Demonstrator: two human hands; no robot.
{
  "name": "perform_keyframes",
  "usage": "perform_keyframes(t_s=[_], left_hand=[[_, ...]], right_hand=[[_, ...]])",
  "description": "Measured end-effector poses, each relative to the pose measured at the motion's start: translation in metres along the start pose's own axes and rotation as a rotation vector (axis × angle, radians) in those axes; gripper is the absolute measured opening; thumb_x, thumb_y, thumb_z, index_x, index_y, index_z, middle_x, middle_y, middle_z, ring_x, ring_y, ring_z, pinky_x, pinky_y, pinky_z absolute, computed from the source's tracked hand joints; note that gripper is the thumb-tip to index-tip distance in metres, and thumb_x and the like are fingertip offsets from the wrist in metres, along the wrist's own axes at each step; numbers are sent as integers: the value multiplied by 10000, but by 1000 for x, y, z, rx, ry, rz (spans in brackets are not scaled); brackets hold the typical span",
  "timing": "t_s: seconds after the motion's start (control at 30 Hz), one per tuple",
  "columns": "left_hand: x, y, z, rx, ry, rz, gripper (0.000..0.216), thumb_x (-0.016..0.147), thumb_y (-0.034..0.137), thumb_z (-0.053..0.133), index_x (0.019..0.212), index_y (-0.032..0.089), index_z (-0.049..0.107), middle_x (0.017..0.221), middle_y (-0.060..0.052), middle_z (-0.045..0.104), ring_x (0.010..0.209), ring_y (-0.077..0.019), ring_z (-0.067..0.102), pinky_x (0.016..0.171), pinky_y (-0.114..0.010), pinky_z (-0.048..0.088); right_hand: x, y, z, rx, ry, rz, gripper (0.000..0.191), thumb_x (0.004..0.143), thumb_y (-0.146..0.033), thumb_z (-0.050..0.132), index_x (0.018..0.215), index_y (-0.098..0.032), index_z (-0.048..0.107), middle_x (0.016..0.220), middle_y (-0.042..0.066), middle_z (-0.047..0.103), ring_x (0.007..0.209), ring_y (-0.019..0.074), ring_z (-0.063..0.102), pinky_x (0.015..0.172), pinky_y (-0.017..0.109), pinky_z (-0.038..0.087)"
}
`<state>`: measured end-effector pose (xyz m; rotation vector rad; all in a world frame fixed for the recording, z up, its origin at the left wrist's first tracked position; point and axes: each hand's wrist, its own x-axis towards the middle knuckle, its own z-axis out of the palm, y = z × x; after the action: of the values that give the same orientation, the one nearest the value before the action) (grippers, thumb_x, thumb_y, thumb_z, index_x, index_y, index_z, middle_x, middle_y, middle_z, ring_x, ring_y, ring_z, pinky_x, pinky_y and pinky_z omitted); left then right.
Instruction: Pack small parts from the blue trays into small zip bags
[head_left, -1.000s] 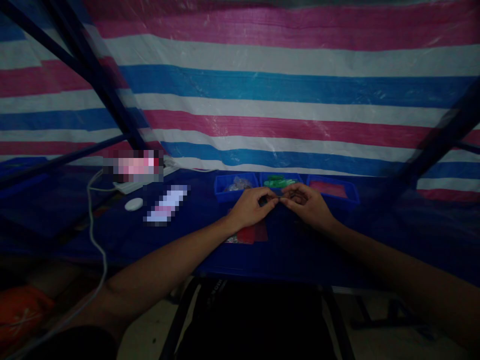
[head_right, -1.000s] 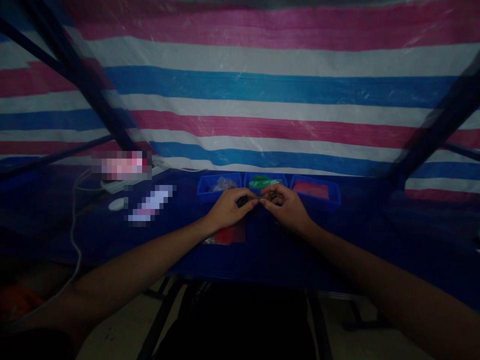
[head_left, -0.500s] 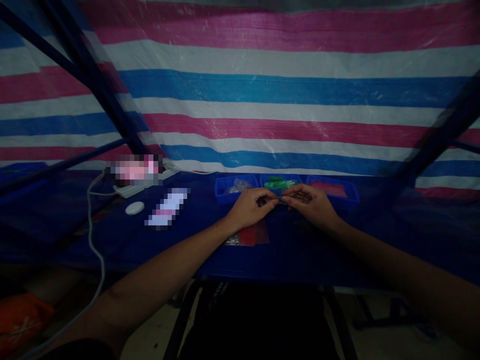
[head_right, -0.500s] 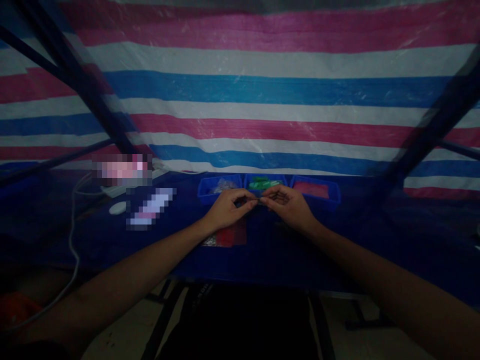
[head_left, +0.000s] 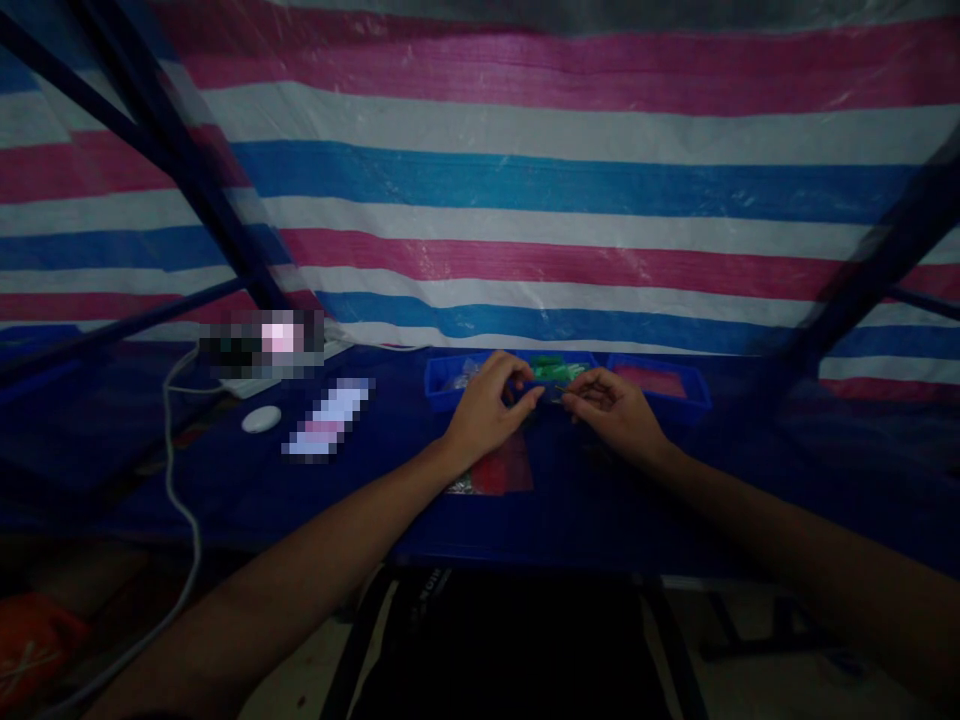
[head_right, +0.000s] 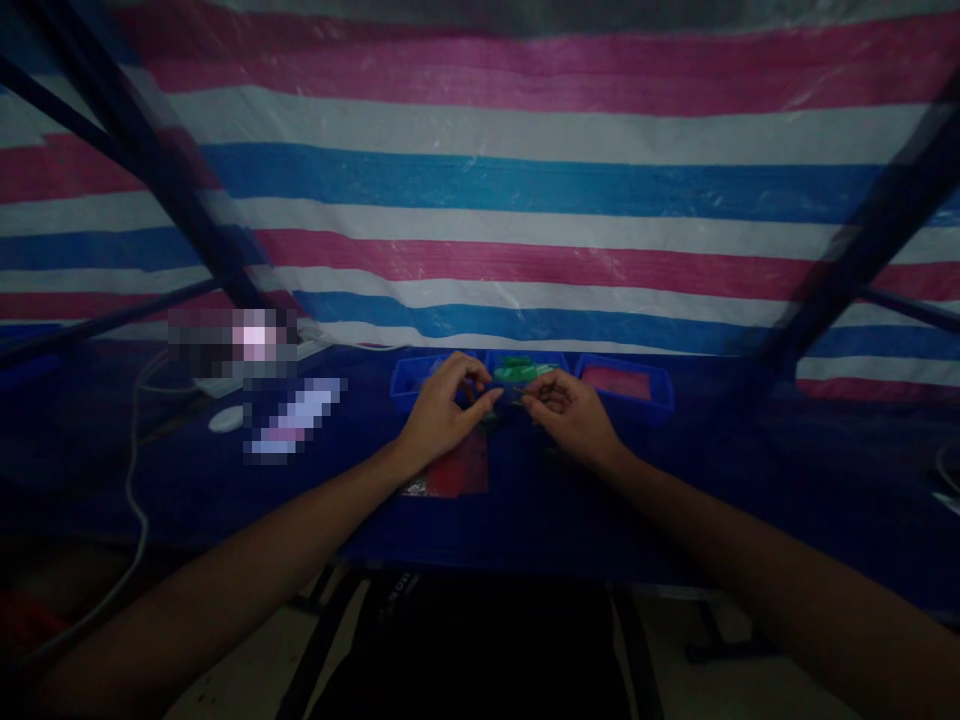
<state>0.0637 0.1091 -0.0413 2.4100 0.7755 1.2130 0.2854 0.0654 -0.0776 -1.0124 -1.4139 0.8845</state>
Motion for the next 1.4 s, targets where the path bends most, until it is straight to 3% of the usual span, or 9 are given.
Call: perform_keyframes(t_s=[0.17, 0.47, 0.6, 0.7, 0.83, 0.97, 1.13, 1.27, 1.4], left_hand=[[-2, 5, 1, -136, -167, 3, 204, 990, 347, 617, 1122, 210, 690, 1043, -62, 727, 915, -183, 692, 831, -345, 564], [-2, -6, 6, -293, -220, -122, 255, 962, 381, 658, 1140, 211, 724, 1096, -77, 770, 948, -194, 739, 864, -347, 595], [4, -13, -3, -174, -227, -66, 211, 975, 320, 622, 1106, 211, 746, 1040, -68, 778, 904, -186, 735, 832, -336, 589], [9, -18, -15, 13, -127, 6, 181, 963, 270, 615, 1059, 187, 744, 1016, -70, 765, 905, -184, 716, 846, -336, 574], [12, -32, -32, 290, 24, 56, 191, 961, 219, 578, 1090, 185, 715, 1103, -73, 747, 1042, -216, 686, 984, -402, 530], [9, -49, -39, 486, -76, -11, 261, 938, 172, 531, 1090, 188, 743, 1159, -85, 734, 1137, -253, 654, 1062, -446, 491], [5, -55, -35, 508, -212, -34, 363, 984, 211, 427, 1060, 210, 782, 1171, -71, 736, 1148, -250, 645, 1085, -455, 476], [5, -49, -34, 525, -109, -38, 315, 998, 265, 467, 1083, 204, 764, 1273, -84, 690, 1230, -271, 595, 1112, -489, 446], [7, -41, -32, 463, -5, 67, 248, 998, 262, 517, 1112, 188, 724, 1307, -94, 654, 1286, -267, 548, 1149, -493, 413]], right_hand=[[-3, 0, 1, -50, -33, -49, 237, 853, -369, 768, 984, -233, 625, 878, 17, 668, 685, 146, 653, 625, 299, 555], [-8, -9, 5, -304, -193, -266, 256, 876, -334, 736, 1127, -288, 714, 1217, 69, 679, 913, 215, 686, 790, 387, 608], [-8, -10, 3, -328, -162, -264, 210, 900, -332, 711, 1104, -285, 722, 1152, 65, 707, 987, 239, 686, 823, 391, 589], [-8, -11, 1, -431, -150, -264, 175, 919, -344, 695, 1077, -275, 723, 1081, 64, 723, 951, 239, 686, 831, 401, 567], [-9, -11, -1, -565, -269, -339, 157, 938, -315, 672, 1079, -258, 712, 1052, 63, 719, 936, 231, 674, 849, 405, 553], [-12, -13, 2, -609, -378, -393, 207, 950, -307, 665, 1145, -246, 695, 1112, 75, 721, 1056, 246, 660, 950, 435, 535], [-20, -21, 9, -591, -607, -487, 448, 940, -375, 695, 1367, -263, 620, 1409, 97, 627, 1366, 275, 518, 1165, 508, 411], [-24, -26, 14, -607, -810, -552, 397, 974, -367, 649, 1367, -303, 648, 1550, 53, 530, 1548, 295, 283, 1256, 578, 247], [-22, -27, 15, -581, -810, -533, 369, 959, -379, 674, 1310, -264, 689, 1429, 61, 648, 1487, 276, 398, 1241, 534, 310]])
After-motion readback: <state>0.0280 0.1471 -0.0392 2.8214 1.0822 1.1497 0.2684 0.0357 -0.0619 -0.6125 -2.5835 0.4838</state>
